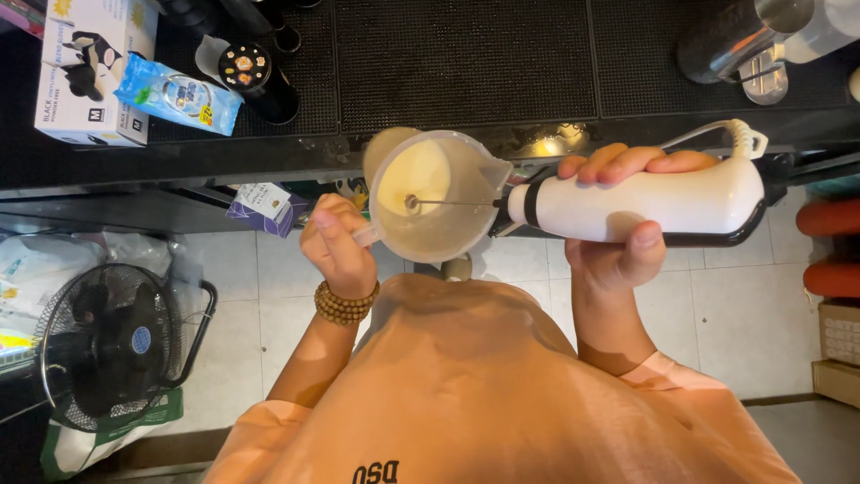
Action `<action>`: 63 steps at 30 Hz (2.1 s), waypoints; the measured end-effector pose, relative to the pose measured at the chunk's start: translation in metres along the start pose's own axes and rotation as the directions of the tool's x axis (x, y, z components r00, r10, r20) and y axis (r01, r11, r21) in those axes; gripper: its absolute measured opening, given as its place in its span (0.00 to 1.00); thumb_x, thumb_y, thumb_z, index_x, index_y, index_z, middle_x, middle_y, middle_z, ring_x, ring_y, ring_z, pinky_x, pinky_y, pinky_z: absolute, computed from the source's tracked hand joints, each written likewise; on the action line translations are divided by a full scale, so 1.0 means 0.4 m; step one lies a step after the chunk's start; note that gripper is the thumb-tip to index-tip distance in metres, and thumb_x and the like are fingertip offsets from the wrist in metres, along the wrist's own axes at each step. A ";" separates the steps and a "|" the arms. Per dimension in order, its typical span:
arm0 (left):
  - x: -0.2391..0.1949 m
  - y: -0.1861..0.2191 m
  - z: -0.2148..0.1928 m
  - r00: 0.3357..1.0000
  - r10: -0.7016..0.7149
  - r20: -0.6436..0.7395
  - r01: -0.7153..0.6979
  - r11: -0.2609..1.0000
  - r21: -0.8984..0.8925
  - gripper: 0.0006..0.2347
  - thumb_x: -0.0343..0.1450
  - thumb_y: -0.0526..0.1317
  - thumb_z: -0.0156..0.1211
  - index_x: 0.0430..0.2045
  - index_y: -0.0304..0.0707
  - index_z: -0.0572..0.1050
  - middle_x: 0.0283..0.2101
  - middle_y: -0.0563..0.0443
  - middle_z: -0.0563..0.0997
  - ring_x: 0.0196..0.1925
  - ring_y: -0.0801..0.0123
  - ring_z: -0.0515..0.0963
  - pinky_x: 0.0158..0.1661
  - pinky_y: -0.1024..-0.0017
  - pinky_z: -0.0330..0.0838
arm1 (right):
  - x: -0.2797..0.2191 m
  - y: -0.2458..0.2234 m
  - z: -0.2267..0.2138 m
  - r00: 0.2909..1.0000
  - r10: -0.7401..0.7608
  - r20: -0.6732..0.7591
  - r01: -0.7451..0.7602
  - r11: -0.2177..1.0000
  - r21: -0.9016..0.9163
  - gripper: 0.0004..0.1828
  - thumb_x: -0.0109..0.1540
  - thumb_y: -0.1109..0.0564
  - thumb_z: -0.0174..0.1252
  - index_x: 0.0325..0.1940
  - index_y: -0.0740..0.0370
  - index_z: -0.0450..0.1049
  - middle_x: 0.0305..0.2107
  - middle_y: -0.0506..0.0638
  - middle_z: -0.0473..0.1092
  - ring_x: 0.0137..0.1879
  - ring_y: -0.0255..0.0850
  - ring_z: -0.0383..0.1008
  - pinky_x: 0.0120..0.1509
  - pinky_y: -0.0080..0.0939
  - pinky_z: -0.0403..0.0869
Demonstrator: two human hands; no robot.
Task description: Frothing milk using a handheld frother and then cleaning a digital scale with a wipe.
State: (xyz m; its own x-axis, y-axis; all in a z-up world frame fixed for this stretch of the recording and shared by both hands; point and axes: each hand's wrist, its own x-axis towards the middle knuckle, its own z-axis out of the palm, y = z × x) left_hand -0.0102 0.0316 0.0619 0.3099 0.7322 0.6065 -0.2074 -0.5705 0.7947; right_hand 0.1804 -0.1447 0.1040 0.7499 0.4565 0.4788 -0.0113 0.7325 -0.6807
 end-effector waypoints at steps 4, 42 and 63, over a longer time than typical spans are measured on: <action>0.001 0.000 0.006 0.999 0.015 -0.041 -0.014 1.000 0.026 0.26 0.84 0.44 0.34 0.13 0.29 0.65 0.20 0.46 0.67 0.26 0.60 0.67 0.33 0.65 0.60 | 0.002 0.009 0.005 1.000 0.012 0.000 -0.012 1.000 0.010 0.31 0.63 0.40 0.70 0.57 0.53 0.58 0.42 0.51 0.68 0.44 0.42 0.67 0.57 0.52 0.71; 0.004 0.011 0.022 0.998 0.049 0.047 -0.054 0.990 0.133 0.21 0.81 0.38 0.39 0.15 0.30 0.68 0.21 0.44 0.69 0.26 0.56 0.68 0.33 0.62 0.61 | 0.002 0.074 0.030 0.997 -0.024 0.075 0.032 0.994 -0.107 0.28 0.63 0.53 0.70 0.59 0.55 0.60 0.42 0.55 0.68 0.46 0.46 0.69 0.59 0.53 0.72; -0.012 -0.002 0.046 0.998 0.047 0.040 -0.053 0.988 0.145 0.19 0.80 0.35 0.40 0.14 0.30 0.68 0.20 0.45 0.69 0.25 0.55 0.69 0.32 0.62 0.61 | -0.012 0.100 0.002 0.974 0.086 0.212 -0.063 0.992 -0.110 0.29 0.63 0.54 0.72 0.59 0.56 0.62 0.44 0.58 0.71 0.53 0.51 0.73 0.65 0.58 0.73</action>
State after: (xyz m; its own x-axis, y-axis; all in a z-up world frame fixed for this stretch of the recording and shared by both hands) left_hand 0.0055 0.0216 0.0579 0.3363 0.6889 0.6421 -0.0872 -0.6561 0.7496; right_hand 0.1756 -0.1172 0.0750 0.5891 0.6141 0.5252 0.0143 0.6419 -0.7666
